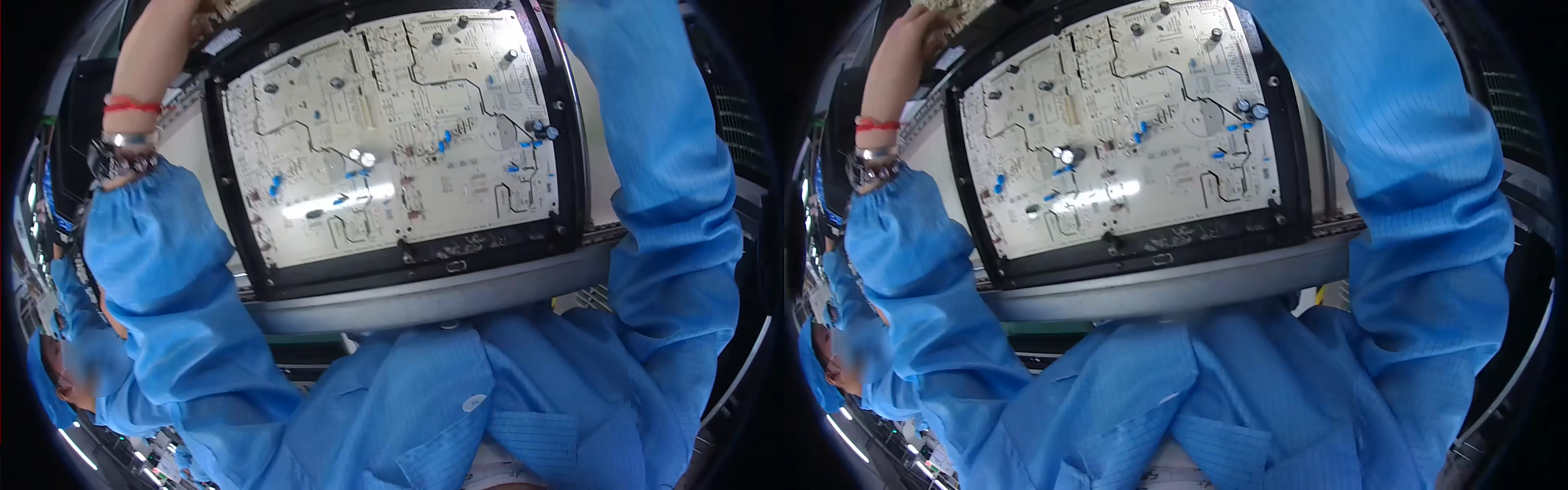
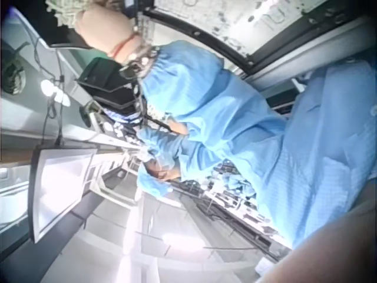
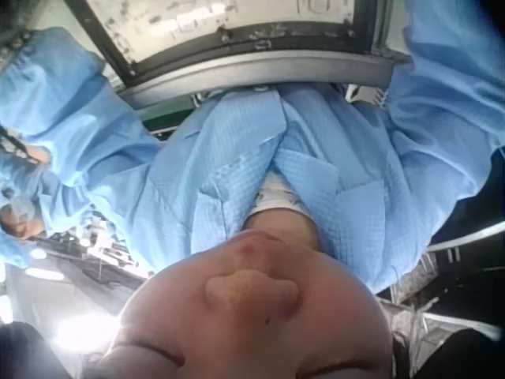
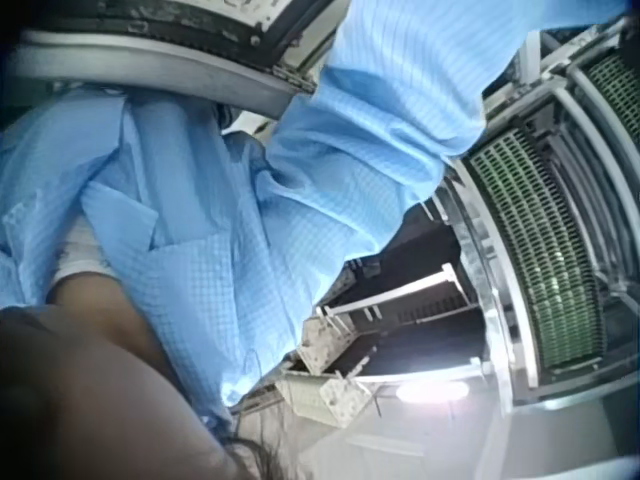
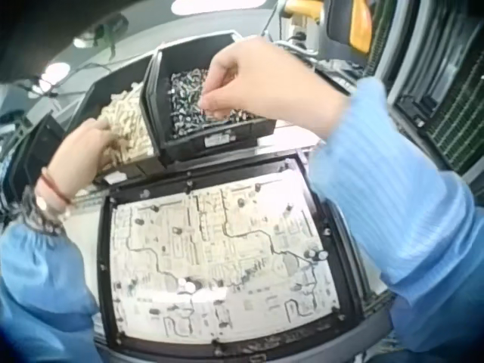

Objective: Placing electronic components onto circuit boards at a manual assembly station.

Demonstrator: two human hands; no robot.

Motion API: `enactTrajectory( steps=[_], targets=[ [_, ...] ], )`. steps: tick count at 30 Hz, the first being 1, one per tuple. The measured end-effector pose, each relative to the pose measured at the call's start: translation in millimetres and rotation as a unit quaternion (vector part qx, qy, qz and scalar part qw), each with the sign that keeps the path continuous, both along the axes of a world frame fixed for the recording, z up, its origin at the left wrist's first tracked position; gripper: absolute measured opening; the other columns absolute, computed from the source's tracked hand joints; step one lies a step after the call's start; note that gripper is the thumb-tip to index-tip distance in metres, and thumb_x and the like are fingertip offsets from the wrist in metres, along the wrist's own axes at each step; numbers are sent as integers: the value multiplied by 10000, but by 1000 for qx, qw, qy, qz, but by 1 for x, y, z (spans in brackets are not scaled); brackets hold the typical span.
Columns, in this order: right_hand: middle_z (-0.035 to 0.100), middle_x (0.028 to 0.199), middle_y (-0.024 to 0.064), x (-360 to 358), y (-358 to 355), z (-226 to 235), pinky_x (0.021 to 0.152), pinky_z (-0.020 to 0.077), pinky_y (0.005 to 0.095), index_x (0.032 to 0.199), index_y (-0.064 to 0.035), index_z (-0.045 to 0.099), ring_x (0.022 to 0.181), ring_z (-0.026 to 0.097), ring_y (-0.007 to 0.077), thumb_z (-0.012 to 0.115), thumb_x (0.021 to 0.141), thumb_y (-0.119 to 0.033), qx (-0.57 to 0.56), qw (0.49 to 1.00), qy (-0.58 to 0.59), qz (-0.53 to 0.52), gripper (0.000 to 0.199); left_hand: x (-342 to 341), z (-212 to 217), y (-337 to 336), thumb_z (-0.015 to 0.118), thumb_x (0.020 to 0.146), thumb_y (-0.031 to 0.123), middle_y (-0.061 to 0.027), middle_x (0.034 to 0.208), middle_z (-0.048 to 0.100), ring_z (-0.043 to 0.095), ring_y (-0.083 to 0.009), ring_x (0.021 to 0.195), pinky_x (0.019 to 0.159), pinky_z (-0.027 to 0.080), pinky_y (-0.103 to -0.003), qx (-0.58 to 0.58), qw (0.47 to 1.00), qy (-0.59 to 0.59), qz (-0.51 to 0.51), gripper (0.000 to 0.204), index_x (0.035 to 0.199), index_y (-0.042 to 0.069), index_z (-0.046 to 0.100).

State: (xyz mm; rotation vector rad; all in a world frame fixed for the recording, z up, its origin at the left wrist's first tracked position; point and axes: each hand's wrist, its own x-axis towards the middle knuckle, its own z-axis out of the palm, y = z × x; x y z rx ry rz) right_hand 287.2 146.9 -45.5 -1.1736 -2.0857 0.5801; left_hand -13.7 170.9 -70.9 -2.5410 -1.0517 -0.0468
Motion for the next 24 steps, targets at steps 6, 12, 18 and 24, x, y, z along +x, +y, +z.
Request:
enactTrajectory(
  steps=[6,12,18,24],
  targets=[
    [652,834,89,15,-83,0,717,543,250,818,11,639,775,648,135,668,787,-29,-137,987,5,85,59,24,5,-19,622,657,6,-117,823,562,538,-299,856,759,453,-365,31,999,-12,30,153,806,44,627],
    [627,892,69,16,-142,-57,747,489,292,949,4,655,885,602,183,649,777,3,-212,961,50,171,172,13,-2,-29,640,673,39,-116,796,559,544,-303,824,754,456,-365,40,999,7,6,102,765,28,597],
    [598,846,78,28,-151,-78,691,473,307,873,-22,668,797,576,210,680,745,-14,-23,989,-44,142,129,23,10,-43,658,789,14,-67,750,625,561,-80,591,520,432,-199,-95,945,-303,77,88,808,-28,583],
    [614,808,38,29,-160,-80,777,439,332,792,-59,665,819,564,211,728,683,-51,-49,984,-55,165,126,50,17,-101,588,842,28,-40,791,653,492,-20,522,454,369,-143,-294,764,-568,88,122,954,14,632]
  ],
)
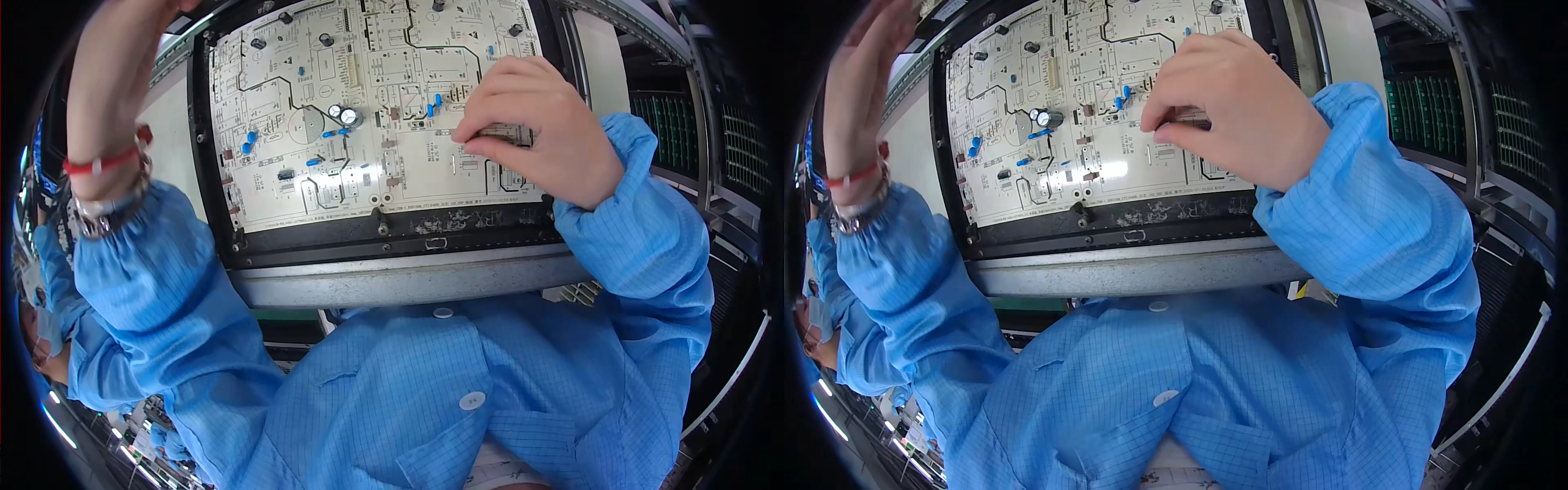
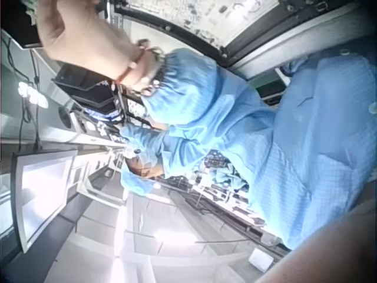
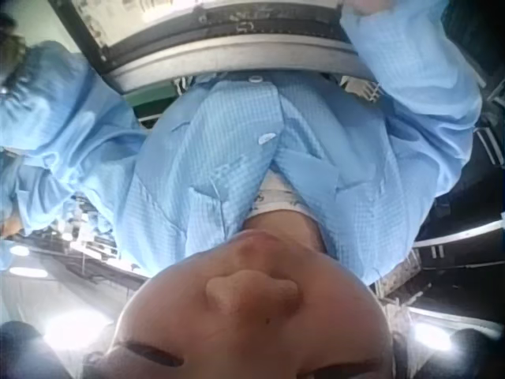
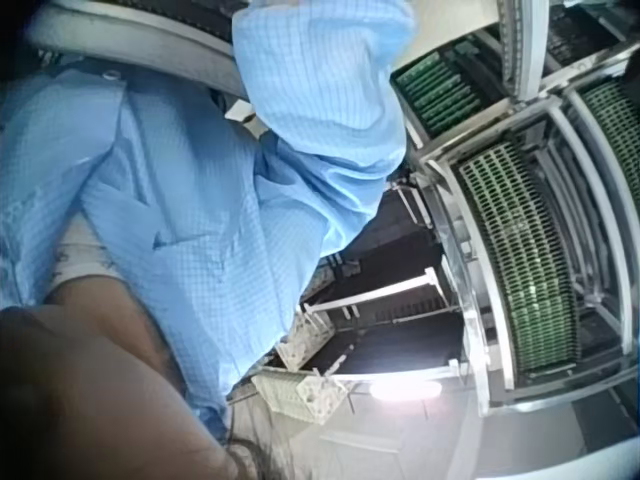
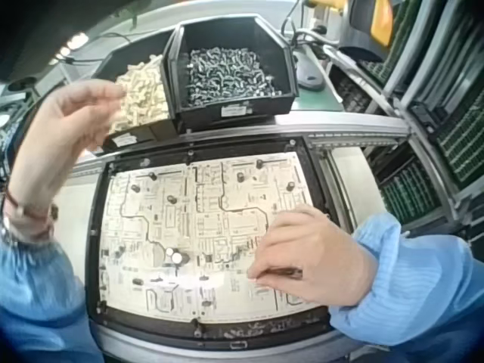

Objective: Placing electronic components onto circuit boards at a manual assembly station.

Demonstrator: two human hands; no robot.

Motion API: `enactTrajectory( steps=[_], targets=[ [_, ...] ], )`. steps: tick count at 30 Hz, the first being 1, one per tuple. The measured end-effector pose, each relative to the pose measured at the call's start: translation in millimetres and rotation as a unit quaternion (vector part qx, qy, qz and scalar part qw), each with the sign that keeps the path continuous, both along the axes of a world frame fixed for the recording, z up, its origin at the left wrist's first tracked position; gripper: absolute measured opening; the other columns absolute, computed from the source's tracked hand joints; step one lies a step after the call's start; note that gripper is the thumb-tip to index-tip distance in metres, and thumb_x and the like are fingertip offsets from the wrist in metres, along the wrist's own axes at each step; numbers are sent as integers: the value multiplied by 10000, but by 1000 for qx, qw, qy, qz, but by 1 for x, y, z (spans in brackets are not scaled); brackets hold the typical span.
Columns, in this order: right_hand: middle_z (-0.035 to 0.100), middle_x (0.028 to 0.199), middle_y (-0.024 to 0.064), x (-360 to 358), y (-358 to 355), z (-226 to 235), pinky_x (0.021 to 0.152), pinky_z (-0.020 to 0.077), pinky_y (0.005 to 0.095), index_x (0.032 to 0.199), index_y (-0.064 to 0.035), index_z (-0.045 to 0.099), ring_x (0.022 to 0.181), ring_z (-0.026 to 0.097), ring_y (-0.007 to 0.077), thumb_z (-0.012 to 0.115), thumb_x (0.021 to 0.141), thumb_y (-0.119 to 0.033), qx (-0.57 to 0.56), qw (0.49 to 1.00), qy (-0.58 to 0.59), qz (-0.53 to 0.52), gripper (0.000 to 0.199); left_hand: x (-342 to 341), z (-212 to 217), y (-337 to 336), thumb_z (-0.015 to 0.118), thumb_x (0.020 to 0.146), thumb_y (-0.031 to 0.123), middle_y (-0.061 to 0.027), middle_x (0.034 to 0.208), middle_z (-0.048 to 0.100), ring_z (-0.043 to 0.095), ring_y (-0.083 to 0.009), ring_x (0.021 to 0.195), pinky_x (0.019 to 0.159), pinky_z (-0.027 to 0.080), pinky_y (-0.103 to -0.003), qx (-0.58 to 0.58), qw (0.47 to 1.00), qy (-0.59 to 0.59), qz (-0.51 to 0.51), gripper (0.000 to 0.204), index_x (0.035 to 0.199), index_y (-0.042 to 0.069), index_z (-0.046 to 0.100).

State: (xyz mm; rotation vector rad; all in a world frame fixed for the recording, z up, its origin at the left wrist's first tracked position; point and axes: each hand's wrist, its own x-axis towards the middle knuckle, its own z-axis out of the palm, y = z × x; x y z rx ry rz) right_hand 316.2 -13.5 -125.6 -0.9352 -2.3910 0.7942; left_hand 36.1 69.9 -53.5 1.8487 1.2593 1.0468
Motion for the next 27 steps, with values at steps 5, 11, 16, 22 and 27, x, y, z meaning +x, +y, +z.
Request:
enactTrajectory(
  steps=[5,11,16,22,27],
  targets=[
    [621,800,-1,7,0,-5,874,378,351,757,-97,666,867,552,205,754,655,-83,37,998,-49,-6,135,57,-7,-33,534,877,34,-128,935,677,529,-53,539,477,444,-162,-275,932,-194,137,183,1033,-10,620],
    [630,799,-2,1,-3,-1,875,375,363,748,-94,667,866,549,204,756,661,-94,33,999,-14,19,125,35,-8,-34,533,877,28,-154,939,666,591,-77,634,563,506,-184,-232,953,-190,-39,194,1045,-40,604],
    [623,794,3,3,-5,-6,868,385,366,753,-84,671,866,547,207,753,662,-96,52,999,-9,8,124,38,11,-53,558,852,2,-138,929,659,604,-83,677,599,519,-190,-231,961,-147,-47,199,1040,-48,598],
    [606,780,32,9,-12,-2,897,421,396,814,-48,685,838,558,210,734,664,-97,209,976,-45,34,166,38,36,-66,589,823,-29,-119,916,650,620,-92,729,641,534,-196,-220,970,-84,-58,214,1035,-59,591],
    [610,775,43,35,7,14,939,421,425,923,-34,685,809,573,214,700,706,-76,230,973,0,29,222,99,41,-49,614,798,-55,-104,906,643,634,-98,772,677,547,-201,-210,974,-28,-74,235,1031,-67,585]
  ],
)
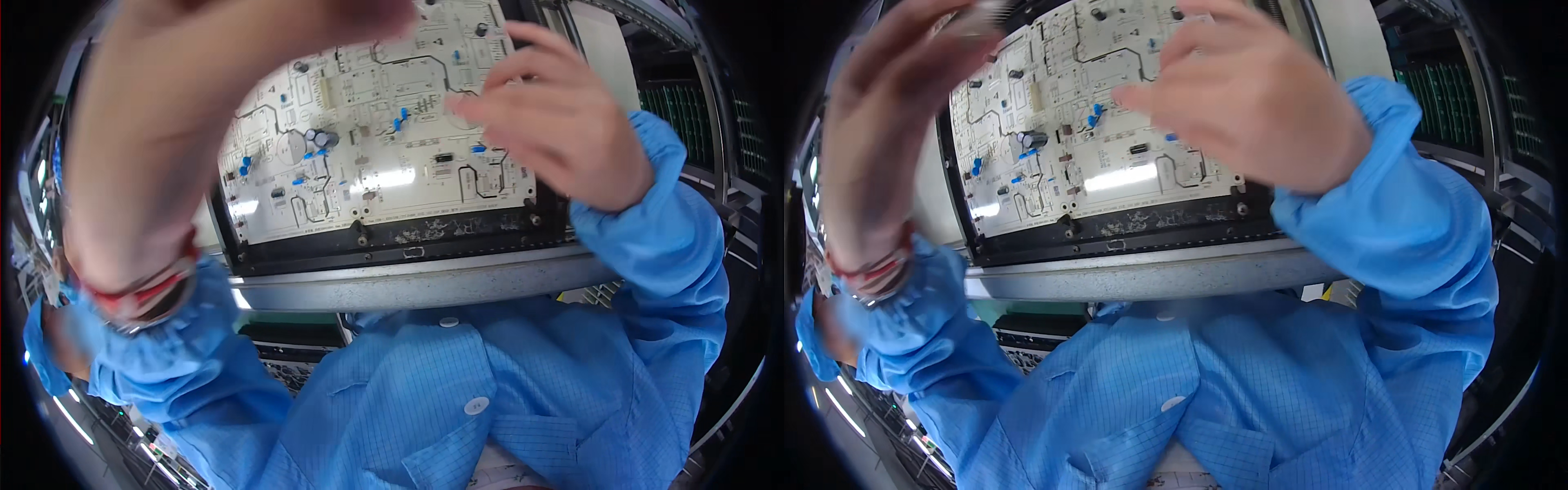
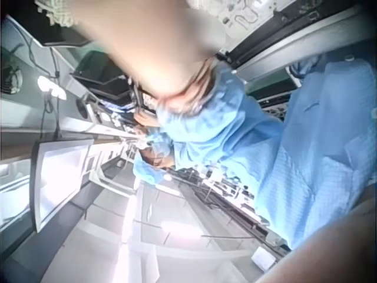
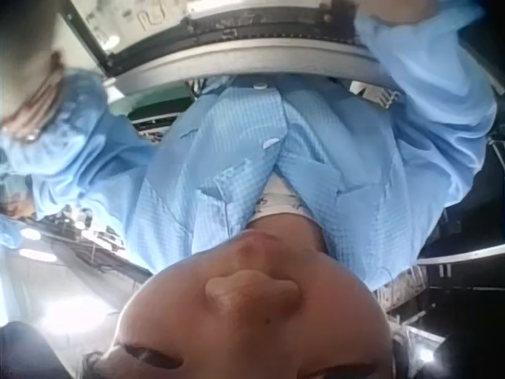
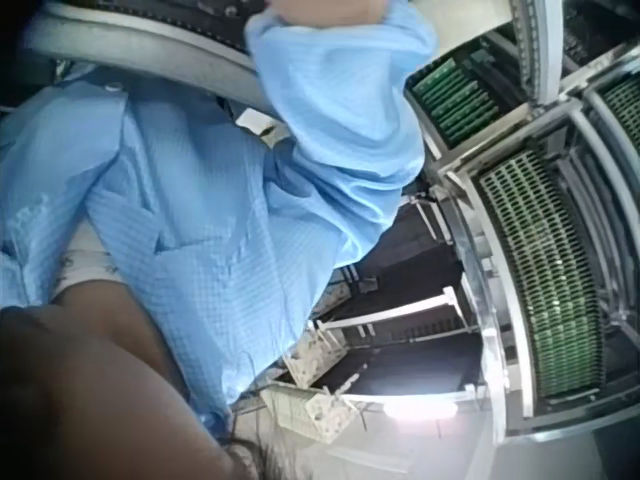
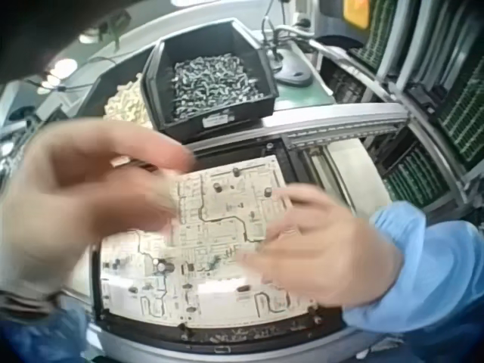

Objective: Placing electronic components onto circuit boards at a manual assembly station.

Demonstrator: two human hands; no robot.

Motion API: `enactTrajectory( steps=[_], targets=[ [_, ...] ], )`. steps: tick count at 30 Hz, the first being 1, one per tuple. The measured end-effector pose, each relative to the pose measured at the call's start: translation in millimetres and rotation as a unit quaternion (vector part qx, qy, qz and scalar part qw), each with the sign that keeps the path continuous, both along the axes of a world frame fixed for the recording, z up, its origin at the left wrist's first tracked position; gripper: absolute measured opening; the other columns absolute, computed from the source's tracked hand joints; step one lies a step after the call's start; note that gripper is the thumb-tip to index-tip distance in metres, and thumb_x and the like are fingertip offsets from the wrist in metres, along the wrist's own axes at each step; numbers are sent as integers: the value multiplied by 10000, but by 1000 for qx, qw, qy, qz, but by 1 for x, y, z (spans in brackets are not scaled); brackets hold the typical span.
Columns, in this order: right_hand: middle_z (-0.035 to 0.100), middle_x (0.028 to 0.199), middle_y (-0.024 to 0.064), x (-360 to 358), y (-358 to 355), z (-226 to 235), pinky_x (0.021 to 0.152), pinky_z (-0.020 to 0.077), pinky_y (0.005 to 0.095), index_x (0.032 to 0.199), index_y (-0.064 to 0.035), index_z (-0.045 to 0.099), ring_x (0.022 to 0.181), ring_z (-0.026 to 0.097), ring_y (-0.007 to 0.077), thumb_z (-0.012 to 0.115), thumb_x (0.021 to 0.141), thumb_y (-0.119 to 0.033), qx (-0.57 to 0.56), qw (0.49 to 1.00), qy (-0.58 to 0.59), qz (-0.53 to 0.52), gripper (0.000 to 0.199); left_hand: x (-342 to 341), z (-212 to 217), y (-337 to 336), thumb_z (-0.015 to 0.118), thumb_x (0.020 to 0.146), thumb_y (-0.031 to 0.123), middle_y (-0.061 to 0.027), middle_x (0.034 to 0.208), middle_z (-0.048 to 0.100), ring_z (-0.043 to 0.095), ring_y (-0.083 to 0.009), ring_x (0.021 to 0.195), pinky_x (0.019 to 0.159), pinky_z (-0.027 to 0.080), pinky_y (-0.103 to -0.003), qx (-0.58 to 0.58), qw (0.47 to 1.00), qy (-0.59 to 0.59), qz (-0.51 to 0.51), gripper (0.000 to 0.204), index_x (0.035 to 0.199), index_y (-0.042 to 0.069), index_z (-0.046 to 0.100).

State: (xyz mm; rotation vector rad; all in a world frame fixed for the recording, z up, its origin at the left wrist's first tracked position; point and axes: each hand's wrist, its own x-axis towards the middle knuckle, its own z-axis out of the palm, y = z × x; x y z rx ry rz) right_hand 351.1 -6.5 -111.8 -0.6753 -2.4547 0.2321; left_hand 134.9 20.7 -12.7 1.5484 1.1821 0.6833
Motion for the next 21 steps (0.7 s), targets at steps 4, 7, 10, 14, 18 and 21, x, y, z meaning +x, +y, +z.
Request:
enactTrajectory(
  steps=[4,7,10,14,18,21],
  targets=[
    [668,735,98,38,13,36,783,477,325,973,-49,689,704,639,182,592,784,30,-47,979,16,-199,227,41,-49,10,672,786,-22,-126,987,623,639,-176,866,766,541,-216,-1,995,-7,-100,273,1039,-55,574],
    [674,724,77,66,25,25,726,481,284,942,-9,682,696,641,172,580,797,35,-170,943,148,-246,183,60,-94,27,672,746,-62,-62,1029,621,574,-74,733,671,481,-208,168,975,8,-143,274,1001,-15,583],
    [668,727,83,89,36,20,609,489,277,931,0,677,663,641,176,570,805,41,-125,956,145,-222,171,77,-105,30,688,740,-66,-48,1042,624,567,-46,713,659,483,-188,153,974,38,-163,314,1028,-17,573],
    [602,643,86,103,48,10,552,449,328,870,-23,678,586,577,239,612,778,-52,-57,972,140,-179,117,82,-113,32,737,697,-11,-22,875,644,572,-61,625,563,471,-192,180,977,46,-107,335,994,30,587],
    [563,604,89,117,54,-13,562,435,346,857,-27,677,575,544,251,601,775,-45,26,963,238,-125,114,97,-104,32,723,706,-41,-27,906,639,575,-53,637,573,472,-182,160,979,69,-110,333,1003,20,584],
    [542,592,97,121,48,-5,592,435,357,831,-26,669,589,529,256,588,768,-37,11,973,166,-163,104,102,-100,34,720,706,-40,-42,899,632,585,-76,650,590,484,-196,152,978,98,-102,333,1005,21,588]
  ],
)
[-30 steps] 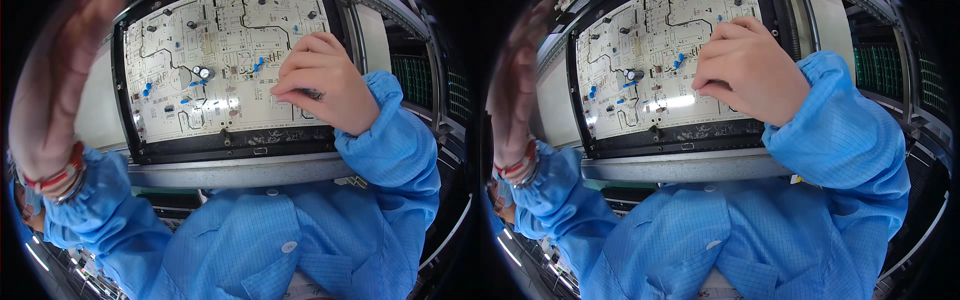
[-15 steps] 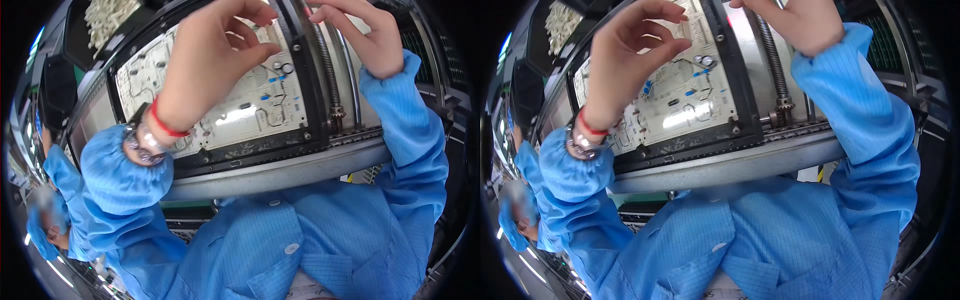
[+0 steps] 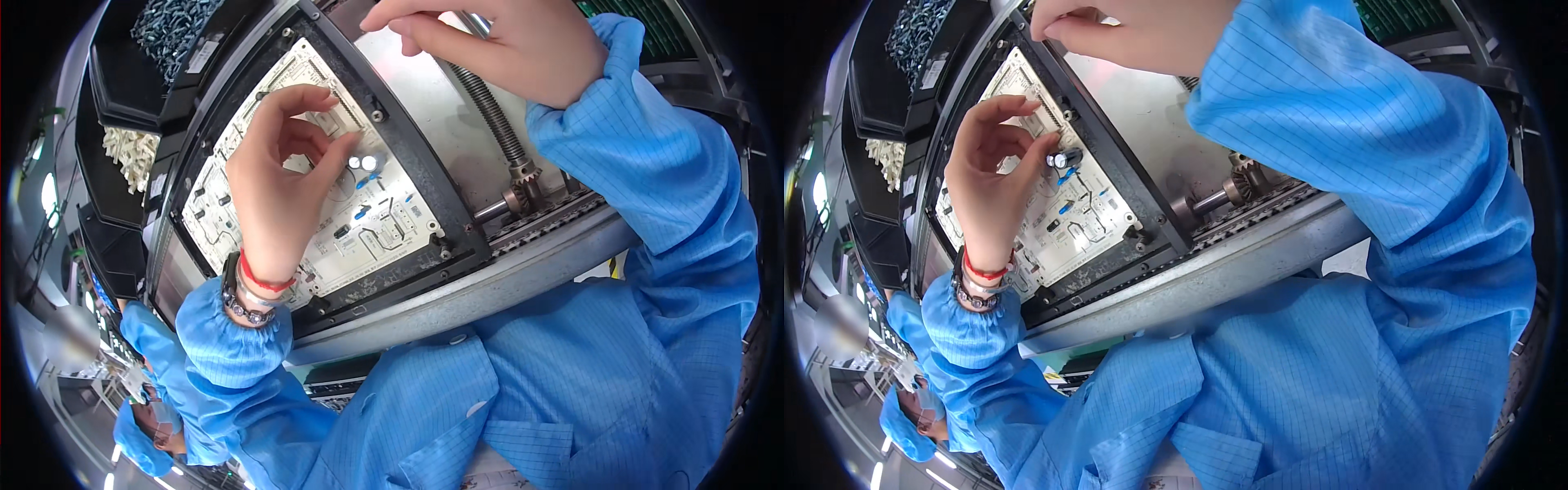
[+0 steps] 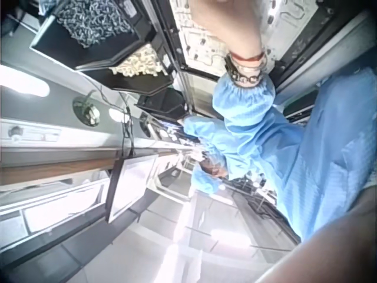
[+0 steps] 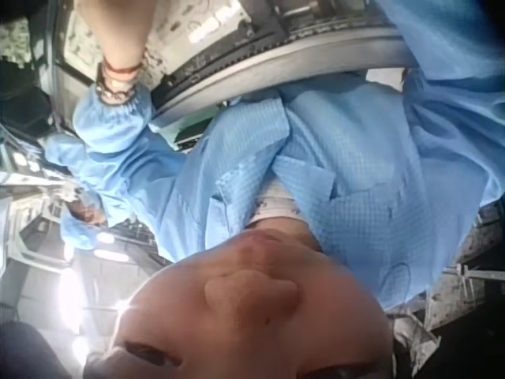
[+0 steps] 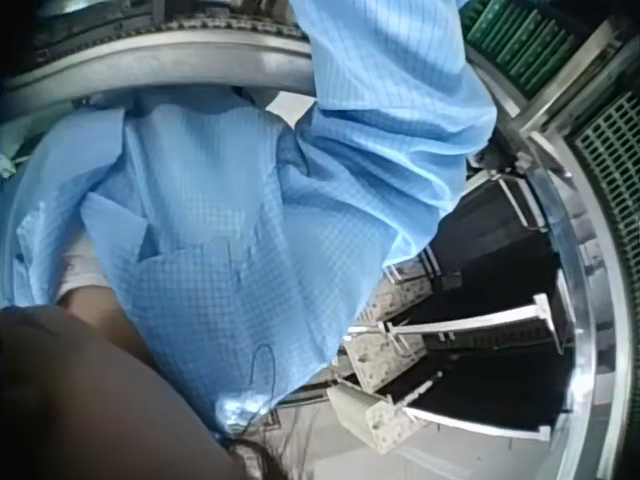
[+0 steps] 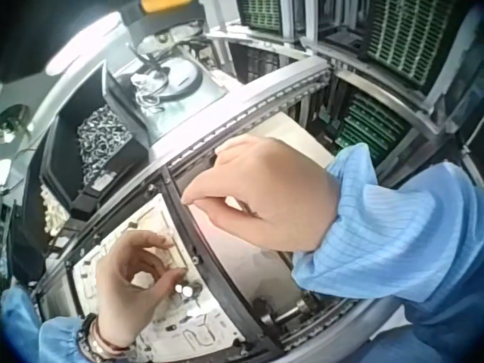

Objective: Placing electronic components onto circuit boards at a manual assembly station.

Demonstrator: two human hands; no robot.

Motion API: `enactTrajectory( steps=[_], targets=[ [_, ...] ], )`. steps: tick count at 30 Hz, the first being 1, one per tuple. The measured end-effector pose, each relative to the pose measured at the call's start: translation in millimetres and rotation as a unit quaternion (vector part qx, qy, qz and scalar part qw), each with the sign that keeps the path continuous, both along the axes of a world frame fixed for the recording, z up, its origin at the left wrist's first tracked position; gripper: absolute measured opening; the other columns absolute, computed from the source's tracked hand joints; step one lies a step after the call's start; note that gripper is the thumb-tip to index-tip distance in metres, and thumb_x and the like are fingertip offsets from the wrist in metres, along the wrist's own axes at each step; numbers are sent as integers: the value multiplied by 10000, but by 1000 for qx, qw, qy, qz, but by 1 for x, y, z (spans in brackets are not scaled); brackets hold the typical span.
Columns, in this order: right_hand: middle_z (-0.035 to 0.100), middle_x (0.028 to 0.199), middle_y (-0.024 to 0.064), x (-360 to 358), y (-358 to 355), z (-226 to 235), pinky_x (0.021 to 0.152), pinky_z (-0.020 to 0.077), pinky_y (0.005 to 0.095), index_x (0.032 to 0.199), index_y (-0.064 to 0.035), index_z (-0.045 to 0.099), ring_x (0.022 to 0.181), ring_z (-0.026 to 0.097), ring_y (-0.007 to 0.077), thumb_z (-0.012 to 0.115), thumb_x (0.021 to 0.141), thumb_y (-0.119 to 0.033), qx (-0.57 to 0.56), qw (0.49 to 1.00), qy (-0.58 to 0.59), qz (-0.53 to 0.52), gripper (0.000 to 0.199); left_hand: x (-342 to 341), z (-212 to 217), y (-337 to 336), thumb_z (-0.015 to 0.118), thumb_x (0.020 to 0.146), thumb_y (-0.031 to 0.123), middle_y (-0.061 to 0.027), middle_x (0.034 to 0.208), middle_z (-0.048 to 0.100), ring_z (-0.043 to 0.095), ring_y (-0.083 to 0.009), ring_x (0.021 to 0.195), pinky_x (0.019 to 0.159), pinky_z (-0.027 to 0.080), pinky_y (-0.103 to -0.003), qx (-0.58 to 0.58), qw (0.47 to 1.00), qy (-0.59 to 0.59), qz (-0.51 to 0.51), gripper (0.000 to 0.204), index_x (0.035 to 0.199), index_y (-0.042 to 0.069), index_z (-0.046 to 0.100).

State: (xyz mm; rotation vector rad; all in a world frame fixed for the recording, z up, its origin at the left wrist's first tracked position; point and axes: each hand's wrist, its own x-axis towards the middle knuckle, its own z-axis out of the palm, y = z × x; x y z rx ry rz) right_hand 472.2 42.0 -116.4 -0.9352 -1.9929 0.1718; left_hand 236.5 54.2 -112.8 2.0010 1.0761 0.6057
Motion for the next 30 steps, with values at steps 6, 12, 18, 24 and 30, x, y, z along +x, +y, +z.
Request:
enactTrajectory(
  steps=[6,12,18,24,30],
  targets=[
    [546,609,96,2,0,-2,603,438,353,844,-32,676,601,535,256,587,769,-42,18,1000,-17,5,117,8,11,10,729,666,-21,-71,861,610,588,-150,632,577,478,-252,125,983,100,-85,213,842,8,613],
    [603,706,97,-4,-5,-2,703,467,345,899,-27,668,713,589,230,597,798,-68,-185,981,-54,-1,130,-5,22,-6,683,695,41,-100,926,587,587,-268,843,700,484,-334,236,952,139,-135,102,770,3,626],
    [612,636,111,-57,-20,-2,608,443,329,852,3,627,627,598,223,460,935,-371,-424,898,-117,-23,417,-68,61,-45,634,759,-32,-112,1124,479,550,-250,867,747,465,-352,147,965,153,-152,383,1125,67,584],
    [569,711,259,-98,-52,-2,612,419,435,806,35,596,716,543,444,466,932,-387,-319,915,-206,-134,459,-189,134,-117,563,769,-74,-90,1131,512,522,-162,842,706,426,-267,166,972,151,65,359,1114,22,589],
    [564,655,263,-97,-44,-18,602,419,468,696,49,580,663,562,429,479,904,-477,-278,937,-197,-80,575,-279,76,-222,561,826,-26,-59,994,567,536,-118,744,661,444,-231,158,878,115,437,266,1083,33,601]
  ],
)
